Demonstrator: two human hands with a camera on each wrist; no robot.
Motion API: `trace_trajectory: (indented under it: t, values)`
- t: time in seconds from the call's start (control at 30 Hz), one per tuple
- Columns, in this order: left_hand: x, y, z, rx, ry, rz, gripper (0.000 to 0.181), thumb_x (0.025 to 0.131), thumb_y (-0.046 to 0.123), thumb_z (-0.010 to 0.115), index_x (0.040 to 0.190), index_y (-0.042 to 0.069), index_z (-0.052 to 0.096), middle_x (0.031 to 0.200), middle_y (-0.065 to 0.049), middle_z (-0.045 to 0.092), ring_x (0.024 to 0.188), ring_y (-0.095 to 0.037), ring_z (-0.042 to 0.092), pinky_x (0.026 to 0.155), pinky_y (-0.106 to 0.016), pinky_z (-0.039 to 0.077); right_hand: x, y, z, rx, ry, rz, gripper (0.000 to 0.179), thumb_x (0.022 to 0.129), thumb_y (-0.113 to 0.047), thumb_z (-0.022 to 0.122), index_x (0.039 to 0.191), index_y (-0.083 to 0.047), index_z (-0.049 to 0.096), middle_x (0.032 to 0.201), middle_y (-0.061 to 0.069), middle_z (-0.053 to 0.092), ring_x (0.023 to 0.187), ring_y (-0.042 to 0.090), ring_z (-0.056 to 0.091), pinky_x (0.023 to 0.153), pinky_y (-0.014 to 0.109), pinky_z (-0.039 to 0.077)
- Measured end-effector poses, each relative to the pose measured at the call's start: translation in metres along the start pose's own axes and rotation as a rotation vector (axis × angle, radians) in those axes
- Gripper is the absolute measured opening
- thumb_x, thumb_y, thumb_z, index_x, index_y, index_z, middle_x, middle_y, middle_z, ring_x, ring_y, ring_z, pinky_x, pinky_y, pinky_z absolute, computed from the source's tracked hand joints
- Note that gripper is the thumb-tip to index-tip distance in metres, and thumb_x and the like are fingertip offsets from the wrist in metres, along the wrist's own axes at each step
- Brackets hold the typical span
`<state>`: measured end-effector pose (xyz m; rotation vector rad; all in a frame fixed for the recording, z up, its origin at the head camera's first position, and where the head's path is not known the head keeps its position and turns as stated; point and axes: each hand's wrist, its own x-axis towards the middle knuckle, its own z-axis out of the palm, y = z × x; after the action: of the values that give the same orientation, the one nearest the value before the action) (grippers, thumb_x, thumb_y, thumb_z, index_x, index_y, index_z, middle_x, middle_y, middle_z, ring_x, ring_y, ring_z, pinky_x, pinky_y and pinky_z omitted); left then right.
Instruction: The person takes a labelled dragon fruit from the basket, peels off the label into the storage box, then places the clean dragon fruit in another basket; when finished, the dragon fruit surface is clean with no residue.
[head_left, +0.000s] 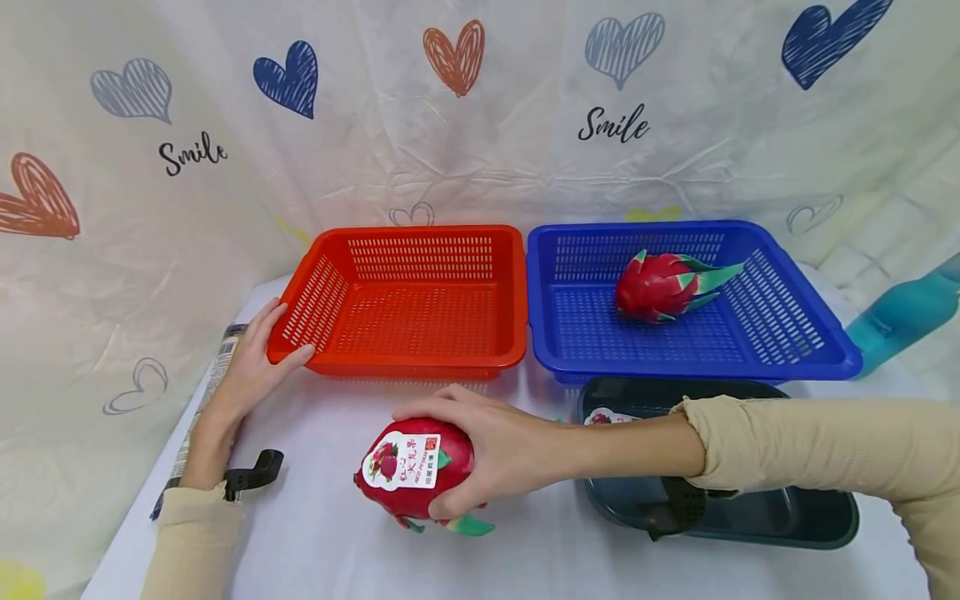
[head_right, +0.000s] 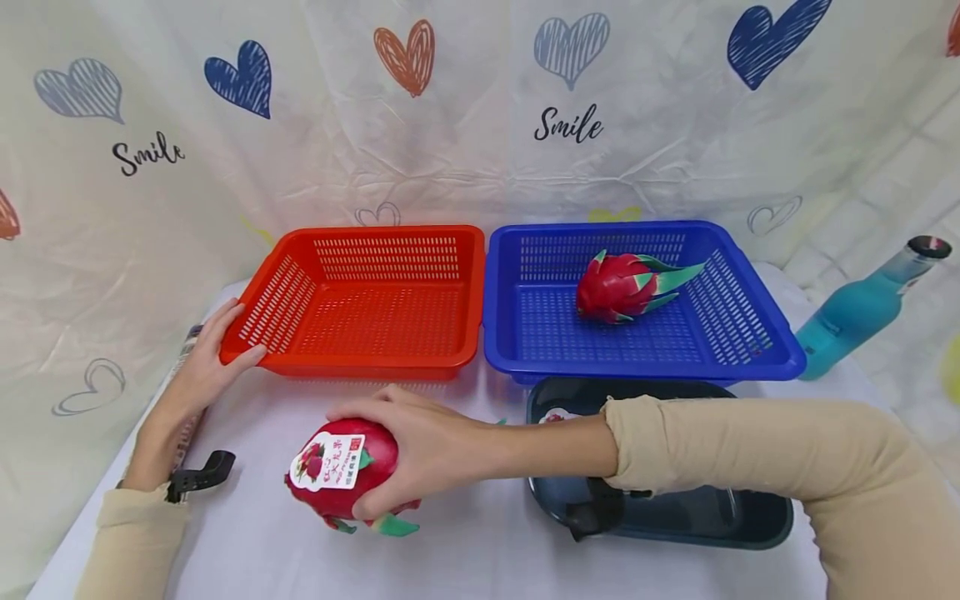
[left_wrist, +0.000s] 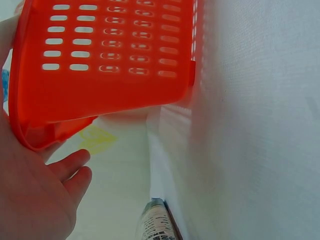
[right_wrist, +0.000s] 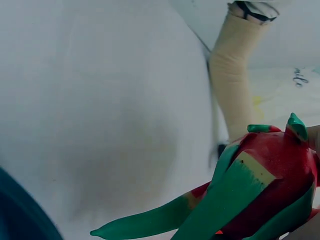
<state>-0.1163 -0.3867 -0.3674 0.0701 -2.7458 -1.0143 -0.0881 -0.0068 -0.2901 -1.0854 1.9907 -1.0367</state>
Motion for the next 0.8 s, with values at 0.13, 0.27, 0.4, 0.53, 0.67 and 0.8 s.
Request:
trace_trajectory:
  t: [0.13,0.27,0.4,0.53,0.67,0.8]
  values:
    - [0.000,0.000,-0.001,0.003,-0.004,-0.001,0.084,0.089,0.040,0.065,0.155,0.011,0.021,0.163,-0.013,0.013,0.140,-0.043,0.026,0.100,-0.069,0.038,0.003,0.011,0.002,-0.037,0.009,0.030,0.076,0.073,-0.027,0.080,0.139,-0.035,0.044,0.129,-0.002,0.048,0.120,0.015,0.047,0.076,0.017,0.054]
    - [0.001,0.000,0.000,0.007,-0.003,-0.002,0.084,0.089,0.040,0.065,0.155,0.011,0.021,0.163,-0.012,0.014,0.140,-0.043,0.026,0.101,-0.069,0.037,0.005,0.021,0.003,-0.081,0.015,0.073,0.075,0.071,-0.028,0.081,0.137,-0.032,0.047,0.126,-0.002,0.049,0.118,0.016,0.048,0.074,0.018,0.055]
    - [0.002,0.001,0.001,0.009,-0.006,-0.002,0.084,0.089,0.041,0.065,0.155,0.012,0.021,0.163,-0.011,0.013,0.141,-0.043,0.025,0.103,-0.069,0.034,0.006,0.031,0.004,-0.131,0.030,0.111,0.077,0.069,-0.030,0.082,0.137,-0.030,0.047,0.126,-0.001,0.050,0.118,0.016,0.048,0.073,0.020,0.056]
    - [0.002,0.001,0.001,0.014,-0.008,-0.002,0.084,0.089,0.041,0.064,0.155,0.013,0.021,0.163,-0.011,0.013,0.141,-0.042,0.025,0.102,-0.069,0.036,0.007,0.040,0.004,-0.199,0.030,0.140,0.078,0.069,-0.030,0.083,0.138,-0.028,0.048,0.126,0.001,0.051,0.118,0.017,0.049,0.074,0.024,0.057]
    - [0.001,0.001,0.001,0.015,-0.009,-0.005,0.084,0.089,0.041,0.064,0.155,0.014,0.020,0.163,-0.011,0.013,0.141,-0.042,0.024,0.100,-0.068,0.039,0.008,0.045,0.009,-0.313,0.015,0.155,0.077,0.070,-0.033,0.083,0.138,-0.028,0.048,0.128,0.002,0.050,0.117,0.018,0.048,0.078,0.029,0.056]
    - [0.000,0.000,0.000,0.010,-0.008,-0.012,0.084,0.089,0.041,0.064,0.155,0.014,0.020,0.163,-0.011,0.012,0.141,-0.042,0.024,0.100,-0.068,0.039,0.012,0.044,0.013,-0.393,0.003,0.138,0.075,0.071,-0.036,0.082,0.137,-0.030,0.048,0.127,0.001,0.050,0.116,0.019,0.045,0.083,0.034,0.050]
